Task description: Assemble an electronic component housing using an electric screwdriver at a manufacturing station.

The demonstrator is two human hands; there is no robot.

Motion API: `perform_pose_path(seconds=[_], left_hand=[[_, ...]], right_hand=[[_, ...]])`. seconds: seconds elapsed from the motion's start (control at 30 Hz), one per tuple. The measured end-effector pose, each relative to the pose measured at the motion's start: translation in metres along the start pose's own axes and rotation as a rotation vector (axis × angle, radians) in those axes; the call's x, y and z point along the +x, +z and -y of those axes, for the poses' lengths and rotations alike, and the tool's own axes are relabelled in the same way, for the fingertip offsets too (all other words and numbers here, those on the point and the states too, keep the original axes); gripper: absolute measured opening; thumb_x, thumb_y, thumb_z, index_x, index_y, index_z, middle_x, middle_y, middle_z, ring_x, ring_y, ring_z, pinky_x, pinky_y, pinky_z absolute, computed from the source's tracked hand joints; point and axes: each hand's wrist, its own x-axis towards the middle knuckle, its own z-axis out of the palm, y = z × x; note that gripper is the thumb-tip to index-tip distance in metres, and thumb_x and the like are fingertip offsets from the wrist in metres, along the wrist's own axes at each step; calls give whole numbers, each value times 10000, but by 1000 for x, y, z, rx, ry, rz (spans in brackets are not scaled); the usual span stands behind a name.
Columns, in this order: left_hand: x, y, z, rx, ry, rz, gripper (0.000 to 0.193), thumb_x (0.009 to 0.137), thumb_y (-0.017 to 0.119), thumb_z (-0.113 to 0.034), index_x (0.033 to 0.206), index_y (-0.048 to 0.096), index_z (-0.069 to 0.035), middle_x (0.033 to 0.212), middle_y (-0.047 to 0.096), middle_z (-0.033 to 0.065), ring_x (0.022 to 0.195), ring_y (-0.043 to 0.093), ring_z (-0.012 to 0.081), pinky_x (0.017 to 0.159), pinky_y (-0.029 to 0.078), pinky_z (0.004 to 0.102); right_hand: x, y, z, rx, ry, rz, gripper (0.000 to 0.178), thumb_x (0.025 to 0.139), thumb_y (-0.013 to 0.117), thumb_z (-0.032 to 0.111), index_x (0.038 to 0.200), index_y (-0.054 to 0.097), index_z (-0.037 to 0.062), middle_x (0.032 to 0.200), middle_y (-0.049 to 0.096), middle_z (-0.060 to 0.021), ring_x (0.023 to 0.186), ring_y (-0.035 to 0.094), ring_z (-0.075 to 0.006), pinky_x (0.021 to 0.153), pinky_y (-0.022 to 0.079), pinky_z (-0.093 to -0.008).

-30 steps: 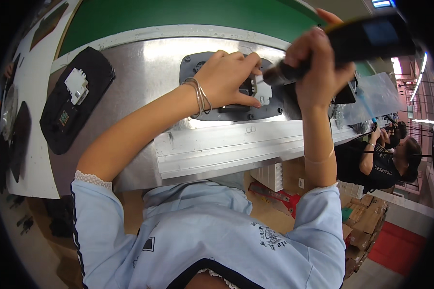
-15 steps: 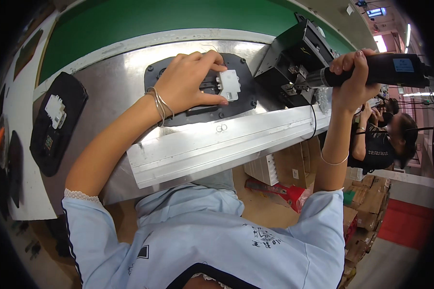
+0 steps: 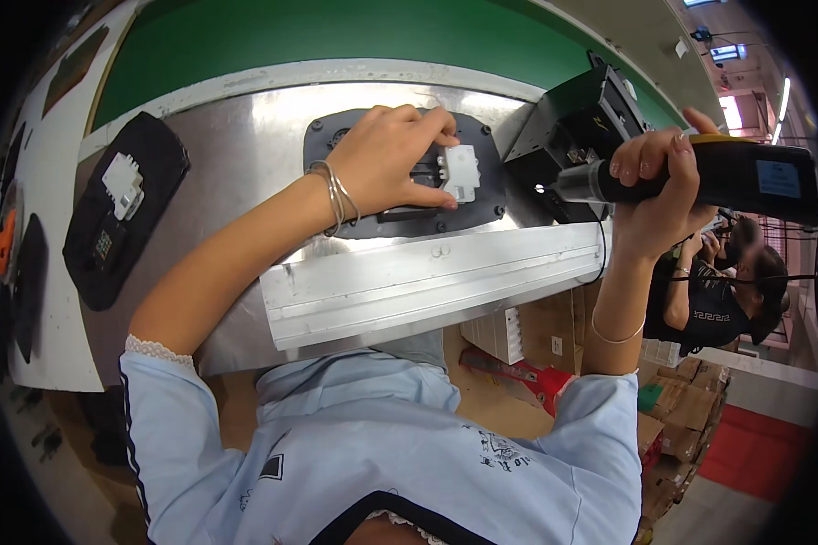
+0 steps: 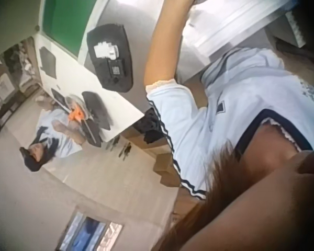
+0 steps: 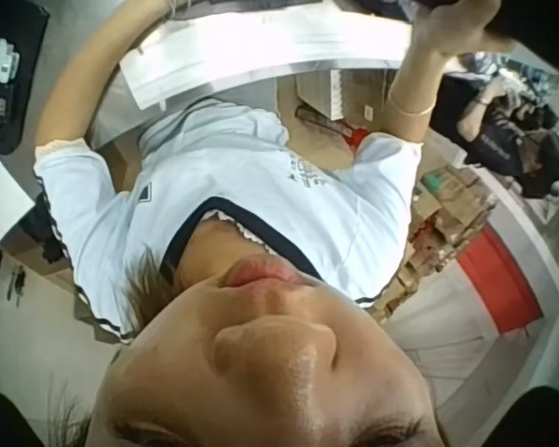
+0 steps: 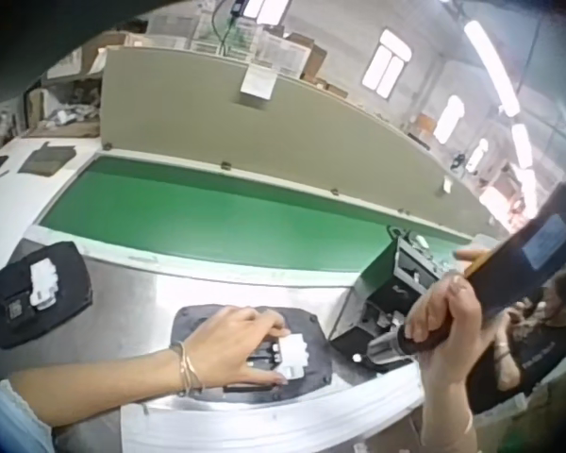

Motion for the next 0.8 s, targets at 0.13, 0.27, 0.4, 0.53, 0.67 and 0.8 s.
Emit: perform_pose_path(seconds=[0.13,0.27,0.4,0.53,0.67,0.8], left_hand=[[-2,2,3,-24,-2,-3,641,655,777,-484,1080,488,-102,1064,668,-14,1001,569,207,915,397,362],[-3,4,1,-25,6,-35,635,651,777,-492,1062,487,-104,1050,667,-19,976,574,204,900,399,357],[-2,1,-3,-30,-42,28,653,647,786,-477,1101,501,-105,1035,664,0,991,572,230,935,390,376],[-5,3,-1,-22,-30,15,667,644,787,-484,1110,490,-110,1030,662,-3,986,573,222,934,389,370],[-4,3,0,-22,-36,27,665,646,786,-484,1107,484,-113,1026,661,-7,986,574,215,931,389,367],[-4,4,0,-12,-29,17,655,648,786,-483,1098,482,-116,1027,660,-12,985,574,210,928,389,367]], right_hand=[[-3,49,-6,289,11,49,225,864,522,20,1054,471,-88,551,462,-66,418,449,-134,399,401,-281],[-7,74,-16,171,53,141,220,865,466,66,1064,447,-25,575,417,-56,437,440,-154,431,414,-310],[-12,77,-26,184,73,192,177,865,474,62,1032,467,3,573,422,-48,434,440,-144,434,427,-310],[-15,81,-28,171,119,173,171,865,474,62,1026,470,6,570,418,-44,432,438,-143,434,423,-307],[-15,82,-28,191,121,155,173,859,473,61,1024,470,8,568,417,-43,433,437,-144,437,414,-305],[-15,83,-30,337,84,150,115,890,494,-19,1004,490,-31,564,462,-61,445,449,-121,429,408,-272]])
